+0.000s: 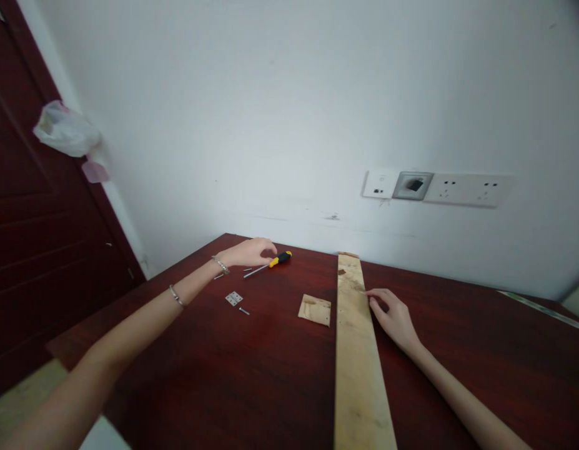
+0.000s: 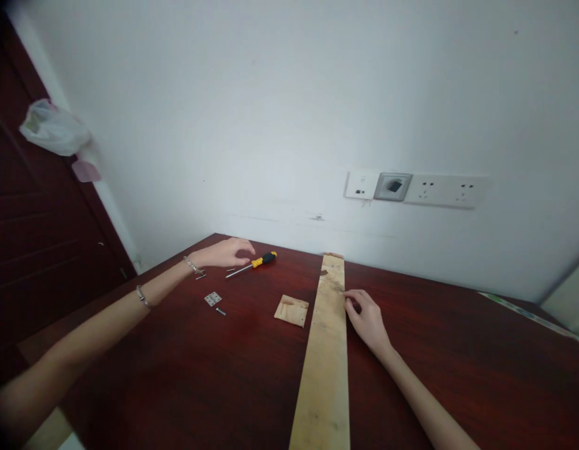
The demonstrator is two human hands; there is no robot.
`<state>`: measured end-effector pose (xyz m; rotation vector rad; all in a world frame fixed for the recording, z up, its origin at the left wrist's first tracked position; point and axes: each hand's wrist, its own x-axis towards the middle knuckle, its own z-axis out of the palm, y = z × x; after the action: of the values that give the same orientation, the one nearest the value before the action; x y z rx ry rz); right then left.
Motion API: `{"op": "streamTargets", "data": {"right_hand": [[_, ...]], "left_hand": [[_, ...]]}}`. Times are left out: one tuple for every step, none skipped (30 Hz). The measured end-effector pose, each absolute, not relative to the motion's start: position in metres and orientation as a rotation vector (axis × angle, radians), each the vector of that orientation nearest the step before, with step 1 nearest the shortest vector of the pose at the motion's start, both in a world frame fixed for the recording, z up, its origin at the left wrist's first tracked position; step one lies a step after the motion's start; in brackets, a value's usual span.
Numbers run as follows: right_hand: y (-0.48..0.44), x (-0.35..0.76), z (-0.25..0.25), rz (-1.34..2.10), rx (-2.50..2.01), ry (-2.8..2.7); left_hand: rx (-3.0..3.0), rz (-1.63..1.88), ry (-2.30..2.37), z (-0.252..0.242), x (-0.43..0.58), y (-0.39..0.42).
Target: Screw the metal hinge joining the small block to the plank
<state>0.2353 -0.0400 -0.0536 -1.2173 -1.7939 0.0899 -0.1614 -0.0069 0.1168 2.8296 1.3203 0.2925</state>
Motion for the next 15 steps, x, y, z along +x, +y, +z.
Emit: {"op": "streamTargets", "data": {"right_hand": [[-0.039, 0.236, -0.054, 0.093, -1.223, -1.788], [-0.039, 0.236, -0.055, 0.097, -1.228, -1.786], [-0.038, 0.237, -0.056, 0.099, -1.231, -1.787], [-0.038, 0.237, -0.056, 0.102, -1.234, -1.793], [-0.037, 0.237, -0.057, 0.101, -1.239, -1.799], [-0.037, 0.238, -0.058, 0.1, -1.241, -1.806], [-0.036, 0.239, -0.058, 0.095, -1.238, -1.815], [-0.036, 0.239, -0.059, 0.086, -1.232, -1.823], [-0.035, 0.24, -0.059, 0.078, -1.224, -1.832], [-0.034, 0.24, -0.06, 0.069, -1.221, -1.84], [-0.034, 0.241, -0.06, 0.06, -1.222, -1.842], [-0.034, 0.241, -0.06, 0.055, -1.223, -1.843], [-0.033, 0.241, -0.061, 0.052, -1.225, -1.845], [-0.033, 0.241, -0.061, 0.05, -1.225, -1.845], [-0.032, 0.242, -0.061, 0.051, -1.225, -1.849]], "left_hand": [[2.813, 0.188, 1.426, 0.113, -0.172, -0.009], [2.795, 0.095, 1.534, 0.109, -0.184, -0.012], [2.769, 0.012, 1.625, 0.103, -0.195, -0.016], [2.736, -0.061, 1.693, 0.097, -0.205, -0.019], [2.708, -0.095, 1.759, 0.091, -0.215, -0.023], [2.686, -0.101, 1.823, 0.085, -0.223, -0.027], [2.664, -0.093, 1.881, 0.078, -0.231, -0.031], [2.633, -0.084, 1.937, 0.072, -0.237, -0.035], [2.592, -0.072, 1.982, 0.066, -0.242, -0.038], [2.542, -0.052, 2.014, 0.061, -0.246, -0.042], [2.49, -0.034, 2.029, 0.057, -0.249, -0.046], [2.441, -0.018, 2.025, 0.053, -0.25, -0.05], [2.398, -0.005, 2.008, 0.049, -0.251, -0.053], [2.365, -0.002, 1.984, 0.046, -0.25, -0.056], [2.342, -0.004, 1.963, 0.044, -0.25, -0.06]]}}
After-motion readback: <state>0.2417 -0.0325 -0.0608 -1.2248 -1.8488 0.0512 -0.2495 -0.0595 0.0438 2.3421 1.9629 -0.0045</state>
